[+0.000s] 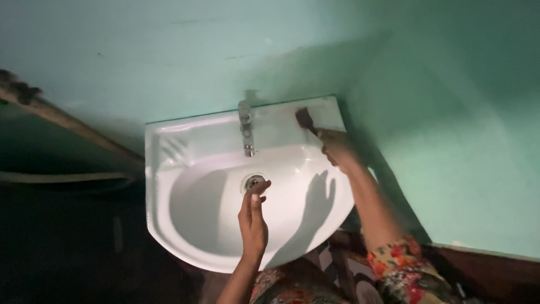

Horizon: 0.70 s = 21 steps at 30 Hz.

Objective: The person scrubs the interior and edges of a white porcelain bathroom sink using a small brush.

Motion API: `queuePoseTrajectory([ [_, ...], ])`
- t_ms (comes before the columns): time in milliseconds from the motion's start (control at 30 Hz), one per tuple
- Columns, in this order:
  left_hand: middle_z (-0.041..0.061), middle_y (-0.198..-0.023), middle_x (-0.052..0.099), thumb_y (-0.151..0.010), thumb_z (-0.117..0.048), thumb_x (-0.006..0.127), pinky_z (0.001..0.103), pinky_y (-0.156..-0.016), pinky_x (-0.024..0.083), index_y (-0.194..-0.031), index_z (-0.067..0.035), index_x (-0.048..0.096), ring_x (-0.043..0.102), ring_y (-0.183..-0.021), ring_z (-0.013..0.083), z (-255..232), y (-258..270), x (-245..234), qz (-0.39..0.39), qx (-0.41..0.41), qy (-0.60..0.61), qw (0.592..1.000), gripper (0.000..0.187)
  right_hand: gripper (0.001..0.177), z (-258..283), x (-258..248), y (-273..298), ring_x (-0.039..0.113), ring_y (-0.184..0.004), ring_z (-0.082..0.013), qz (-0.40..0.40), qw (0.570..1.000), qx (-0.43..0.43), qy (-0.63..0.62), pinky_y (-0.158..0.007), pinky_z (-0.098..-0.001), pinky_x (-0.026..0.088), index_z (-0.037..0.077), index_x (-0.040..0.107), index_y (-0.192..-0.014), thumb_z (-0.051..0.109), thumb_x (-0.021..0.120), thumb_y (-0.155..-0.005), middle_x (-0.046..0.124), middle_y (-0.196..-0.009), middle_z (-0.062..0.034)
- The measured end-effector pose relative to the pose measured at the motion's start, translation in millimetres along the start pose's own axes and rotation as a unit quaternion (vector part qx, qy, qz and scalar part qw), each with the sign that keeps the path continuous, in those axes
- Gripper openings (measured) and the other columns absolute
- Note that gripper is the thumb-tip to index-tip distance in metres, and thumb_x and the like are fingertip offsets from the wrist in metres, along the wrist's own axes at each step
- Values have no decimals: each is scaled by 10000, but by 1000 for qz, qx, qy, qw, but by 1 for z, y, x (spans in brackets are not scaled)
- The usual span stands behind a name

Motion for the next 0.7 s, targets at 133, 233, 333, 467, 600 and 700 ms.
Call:
queuePoseTrajectory([
  [133, 160, -1284, 723, -1083, -434, 374, 441, -1040, 499, -1292, -31, 672, 652, -1237, 298, 5, 3, -8, -18, 0, -1, 1000, 542, 381, -33, -33, 27, 260, -396, -51, 61, 994, 86, 34, -346, -257, 181, 184, 685, -1328, 368, 575, -1013, 420, -578, 39],
  [233, 153, -1291, 708, -1083, -433, 365, 441, -1023, 508, -1287, -29, 669, 640, -1233, 290, 8, -1, -12, -26, -10, 16, 999, 545, 373, -27, -25, 20, 299, -402, -49, 59, 996, 64, 17, -349, -254, 202, 154, 693, -1303, 364, 589, -1014, 461, -594, 39],
  [333, 143, -1279, 724, -1081, -435, 359, 431, -1035, 507, -1285, -38, 675, 659, -1228, 282, 6, -1, -9, -19, -9, -4, 1000, 548, 371, 4, -4, -10, 342, -381, -77, 26, 1000, 8, 8, -332, -277, 249, 167, 694, -1298, 348, 553, -1006, 536, -603, 6],
  [467, 148, -1281, 728, -1081, -436, 365, 435, -1043, 505, -1265, -40, 684, 659, -1228, 286, 3, 1, -2, 3, -12, -1, 1000, 541, 347, 28, 9, -22, 398, -429, -66, -3, 1000, 27, -4, -358, -267, 264, 119, 710, -1302, 292, 597, -1024, 559, -656, -7],
  [600, 144, -1281, 722, -1075, -415, 403, 419, -1052, 493, -1264, -43, 679, 651, -1238, 282, 0, -3, 3, 22, -7, -19, 1000, 500, 372, 9, 1, -3, 376, -405, -74, -9, 999, 53, 6, -345, -273, 272, 184, 671, -1346, 323, 536, -1029, 533, -624, 8],
  [700, 154, -1266, 717, -1073, -392, 450, 396, -1051, 468, -1267, -48, 681, 648, -1214, 271, -11, -12, 2, 32, 13, -54, 998, 458, 381, -14, -19, 30, 296, -388, -63, 3, 998, 61, -19, -341, -272, 205, 191, 666, -1344, 358, 518, -1036, 448, -592, 32],
])
Point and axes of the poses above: each hand's wrist, its own y-axis away from the middle knuckle, its own x-axis out of the palm, z = x × y, the point moved 6 cm from there along -y, towards the middle knuckle
